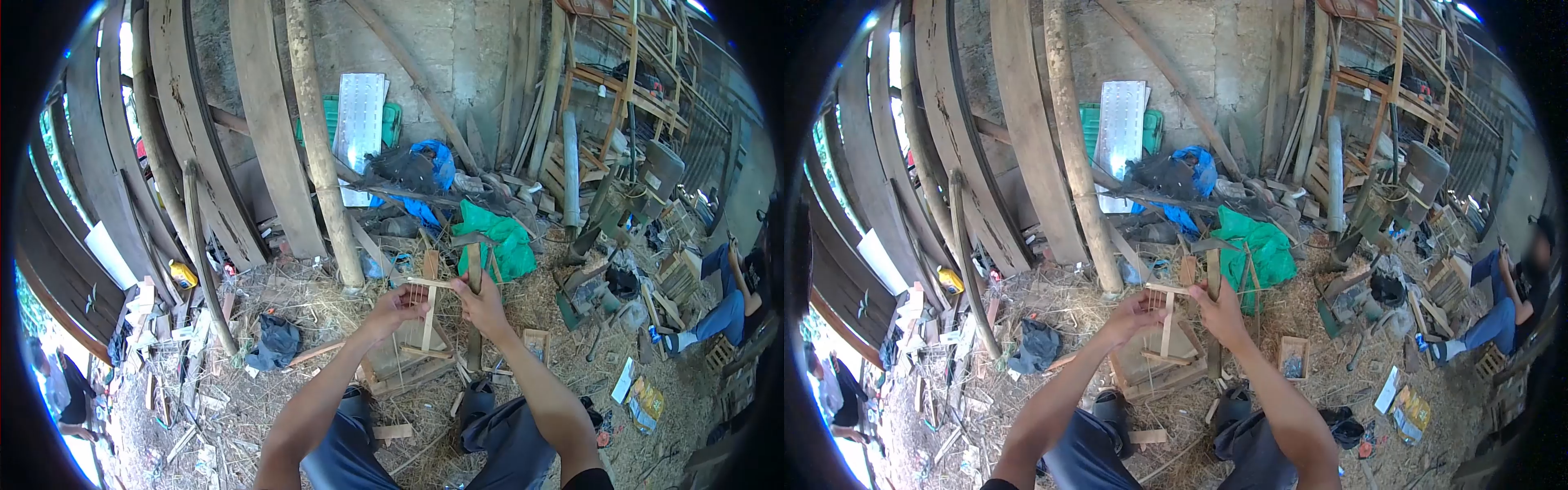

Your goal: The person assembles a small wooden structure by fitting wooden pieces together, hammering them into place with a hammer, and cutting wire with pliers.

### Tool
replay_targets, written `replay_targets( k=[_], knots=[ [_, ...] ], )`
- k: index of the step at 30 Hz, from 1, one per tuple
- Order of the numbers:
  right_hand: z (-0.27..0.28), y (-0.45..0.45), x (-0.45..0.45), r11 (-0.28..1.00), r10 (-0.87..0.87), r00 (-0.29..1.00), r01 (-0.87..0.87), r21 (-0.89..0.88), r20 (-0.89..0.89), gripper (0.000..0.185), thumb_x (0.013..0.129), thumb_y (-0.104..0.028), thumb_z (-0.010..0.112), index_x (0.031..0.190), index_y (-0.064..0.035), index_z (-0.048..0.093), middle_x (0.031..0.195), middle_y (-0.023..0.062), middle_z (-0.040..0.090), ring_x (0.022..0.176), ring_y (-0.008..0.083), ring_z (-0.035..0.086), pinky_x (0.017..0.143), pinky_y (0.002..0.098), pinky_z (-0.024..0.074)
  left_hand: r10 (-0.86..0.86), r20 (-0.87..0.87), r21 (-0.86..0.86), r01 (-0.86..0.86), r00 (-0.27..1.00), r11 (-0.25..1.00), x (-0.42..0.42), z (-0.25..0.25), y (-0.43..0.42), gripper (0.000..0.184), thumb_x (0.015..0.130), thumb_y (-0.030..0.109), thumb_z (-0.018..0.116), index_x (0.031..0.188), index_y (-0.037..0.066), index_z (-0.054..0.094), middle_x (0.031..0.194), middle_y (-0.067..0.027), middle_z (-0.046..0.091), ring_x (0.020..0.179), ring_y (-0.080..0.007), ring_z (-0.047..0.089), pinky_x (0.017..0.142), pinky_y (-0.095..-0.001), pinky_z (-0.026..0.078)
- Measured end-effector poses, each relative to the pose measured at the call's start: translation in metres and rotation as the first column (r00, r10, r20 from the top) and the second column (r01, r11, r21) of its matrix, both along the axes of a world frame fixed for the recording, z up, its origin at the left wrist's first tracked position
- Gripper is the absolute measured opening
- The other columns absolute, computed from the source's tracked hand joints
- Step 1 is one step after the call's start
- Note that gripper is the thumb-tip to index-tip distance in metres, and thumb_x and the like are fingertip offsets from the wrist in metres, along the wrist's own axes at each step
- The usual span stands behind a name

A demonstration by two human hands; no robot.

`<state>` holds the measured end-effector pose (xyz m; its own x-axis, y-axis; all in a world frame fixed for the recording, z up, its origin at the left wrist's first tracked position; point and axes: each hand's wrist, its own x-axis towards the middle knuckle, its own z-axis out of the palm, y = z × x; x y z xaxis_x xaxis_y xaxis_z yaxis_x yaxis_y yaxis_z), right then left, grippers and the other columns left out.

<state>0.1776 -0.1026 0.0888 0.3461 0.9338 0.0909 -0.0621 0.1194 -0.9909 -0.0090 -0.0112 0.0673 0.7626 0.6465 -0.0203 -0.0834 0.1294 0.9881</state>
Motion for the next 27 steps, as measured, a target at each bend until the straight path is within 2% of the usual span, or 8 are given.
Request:
replay_targets(
  k=[7,12,17,19,20,21,23,27],
  knots=[
    [0.007,-0.002,-0.017,0.999,0.037,0.998,-0.035,0.033,-0.055,0.024,0.088,-0.018,0.065,0.095,-0.0078,0.044,0.069,-0.0033,0.047,0.045,0.0030,0.039,0.037,0.0208,0.0323,0.102,0.050,0.105,-0.106,0.994,0.989,-0.005,-0.001,0.000,0.038,0.079,0.015,0.074,0.110,-0.001,0.058,0.100,-0.0059,0.063,0.092,-0.0134,0.062,0.079,-0.0266,0.050],
    [0.024,-0.008,-0.027,0.996,-0.044,0.994,0.051,0.072,-0.103,0.024,0.089,-0.020,0.063,0.096,-0.0101,0.043,0.080,-0.0009,0.053,0.046,0.0016,0.036,0.038,0.0198,0.0317,0.162,0.077,0.115,-0.171,0.984,0.979,-0.011,0.006,0.000,0.036,0.080,0.012,0.073,0.110,-0.001,0.059,0.098,-0.0067,0.065,0.091,-0.0128,0.062,0.079,-0.0261,0.050],
    [0.019,-0.002,-0.017,0.998,-0.004,0.979,0.018,0.064,-0.205,0.026,0.090,-0.024,0.063,0.093,-0.0118,0.040,0.077,-0.0017,0.053,0.045,0.0020,0.035,0.039,0.0199,0.0324,0.201,0.140,0.177,-0.224,0.970,0.958,-0.009,0.005,0.006,0.032,0.081,0.010,0.071,0.110,0.000,0.059,0.096,-0.0059,0.065,0.089,-0.0118,0.062,0.079,-0.0275,0.050],
    [0.016,-0.004,-0.016,0.998,-0.008,0.979,0.019,0.053,-0.203,0.027,0.090,-0.025,0.063,0.092,-0.0122,0.040,0.076,-0.0018,0.053,0.045,0.0022,0.035,0.039,0.0201,0.0327,0.229,0.119,0.121,-0.243,0.966,0.962,-0.008,0.012,0.006,0.028,0.084,0.012,0.068,0.109,0.004,0.059,0.099,-0.0027,0.064,0.088,-0.0100,0.060,0.079,-0.0270,0.048],
    [0.017,-0.003,-0.016,0.999,-0.002,0.984,0.010,0.044,-0.177,0.025,0.091,-0.023,0.061,0.092,-0.0115,0.039,0.090,0.0039,0.059,0.045,0.0013,0.035,0.038,0.0193,0.0328,0.227,0.115,0.124,-0.240,0.967,0.963,-0.006,0.016,0.006,0.028,0.084,0.012,0.068,0.109,0.004,0.059,0.099,-0.0027,0.064,0.088,-0.0100,0.060,0.079,-0.0270,0.048],
    [0.016,-0.004,-0.018,0.999,0.007,0.988,-0.002,0.032,-0.153,0.023,0.092,-0.022,0.059,0.092,-0.0109,0.039,0.105,0.0096,0.065,0.045,0.0005,0.035,0.038,0.0185,0.0329,0.271,0.135,0.003,-0.274,0.953,0.962,-0.006,0.026,0.001,0.026,0.085,0.013,0.067,0.108,0.005,0.059,0.098,-0.0019,0.064,0.087,-0.0097,0.060,0.078,-0.0265,0.048],
    [0.017,-0.006,-0.019,0.999,0.035,0.991,-0.031,0.039,-0.129,0.022,0.093,-0.022,0.058,0.091,-0.0104,0.039,0.104,0.0098,0.065,0.045,0.0007,0.035,0.038,0.0186,0.0338,0.346,0.173,-0.175,-0.317,0.922,0.932,-0.006,0.034,0.001,0.022,0.087,0.015,0.064,0.107,0.010,0.056,0.096,0.0004,0.063,0.085,-0.0094,0.060,0.072,-0.0251,0.048],
    [0.021,-0.010,-0.024,0.993,0.117,0.992,-0.115,0.042,-0.051,0.021,0.094,-0.022,0.056,0.091,-0.0096,0.039,0.105,0.0105,0.065,0.043,0.0014,0.036,0.038,0.0191,0.0350,0.399,0.288,-0.299,-0.314,0.871,0.901,-0.009,0.041,0.011,0.020,0.087,0.015,0.065,0.104,0.010,0.056,0.094,0.0007,0.062,0.086,-0.0093,0.059,0.073,-0.0258,0.050]
  ],
)
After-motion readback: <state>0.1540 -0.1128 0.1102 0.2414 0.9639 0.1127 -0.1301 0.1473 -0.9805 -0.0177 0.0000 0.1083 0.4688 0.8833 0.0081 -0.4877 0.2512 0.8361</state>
